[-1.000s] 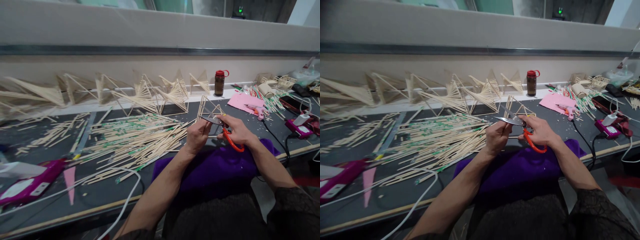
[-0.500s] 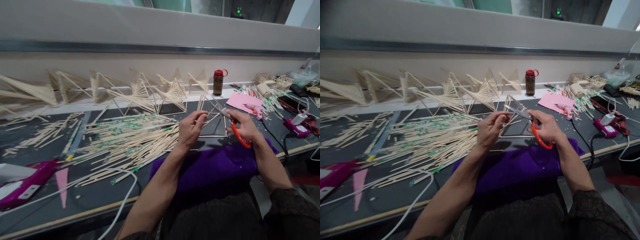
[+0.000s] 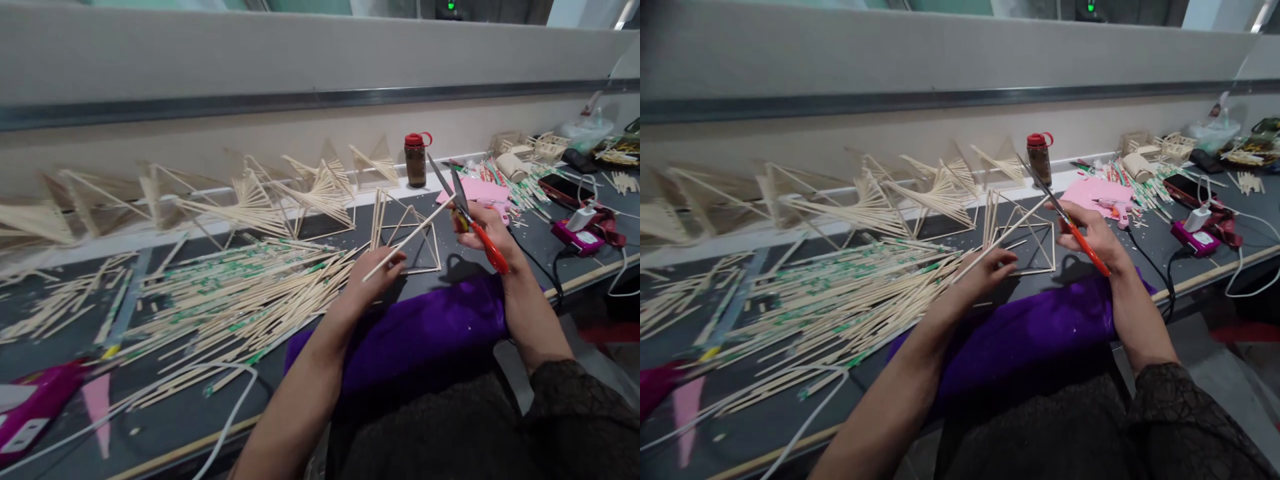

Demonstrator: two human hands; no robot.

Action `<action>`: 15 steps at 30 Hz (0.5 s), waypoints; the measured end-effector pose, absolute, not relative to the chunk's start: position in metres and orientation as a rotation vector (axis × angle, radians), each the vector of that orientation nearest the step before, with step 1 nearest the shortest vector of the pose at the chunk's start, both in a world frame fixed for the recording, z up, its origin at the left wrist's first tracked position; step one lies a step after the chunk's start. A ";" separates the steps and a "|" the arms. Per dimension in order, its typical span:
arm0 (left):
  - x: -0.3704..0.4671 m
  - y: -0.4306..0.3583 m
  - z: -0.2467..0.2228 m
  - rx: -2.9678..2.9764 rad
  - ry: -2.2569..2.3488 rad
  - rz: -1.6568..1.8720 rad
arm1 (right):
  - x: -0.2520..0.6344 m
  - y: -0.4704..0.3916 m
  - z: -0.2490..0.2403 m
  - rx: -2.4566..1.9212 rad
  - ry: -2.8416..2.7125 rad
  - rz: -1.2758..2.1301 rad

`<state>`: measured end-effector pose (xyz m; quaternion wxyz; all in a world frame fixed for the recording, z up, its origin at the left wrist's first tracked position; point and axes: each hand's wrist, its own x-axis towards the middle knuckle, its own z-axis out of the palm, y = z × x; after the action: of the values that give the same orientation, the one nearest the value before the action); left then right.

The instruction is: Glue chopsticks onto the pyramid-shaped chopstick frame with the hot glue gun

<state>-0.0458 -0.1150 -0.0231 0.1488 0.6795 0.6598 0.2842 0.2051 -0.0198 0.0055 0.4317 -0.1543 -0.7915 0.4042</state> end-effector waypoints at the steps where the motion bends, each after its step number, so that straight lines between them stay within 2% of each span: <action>1: -0.041 -0.115 -0.027 2.075 1.952 0.664 | 0.205 -0.020 0.005 -0.369 -1.949 1.032; 6: -0.025 -0.117 -0.034 2.270 2.018 0.159 | 0.203 -0.020 0.005 -0.350 -1.914 1.063; 15: -0.018 -0.099 -0.040 2.315 2.078 0.106 | 0.198 -0.025 0.006 -0.367 -1.972 1.049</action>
<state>-0.0184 -0.0990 -0.0405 0.0144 0.7437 0.6675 0.0340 0.1977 -0.0253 0.0062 0.4251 -0.1468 -0.7886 0.4193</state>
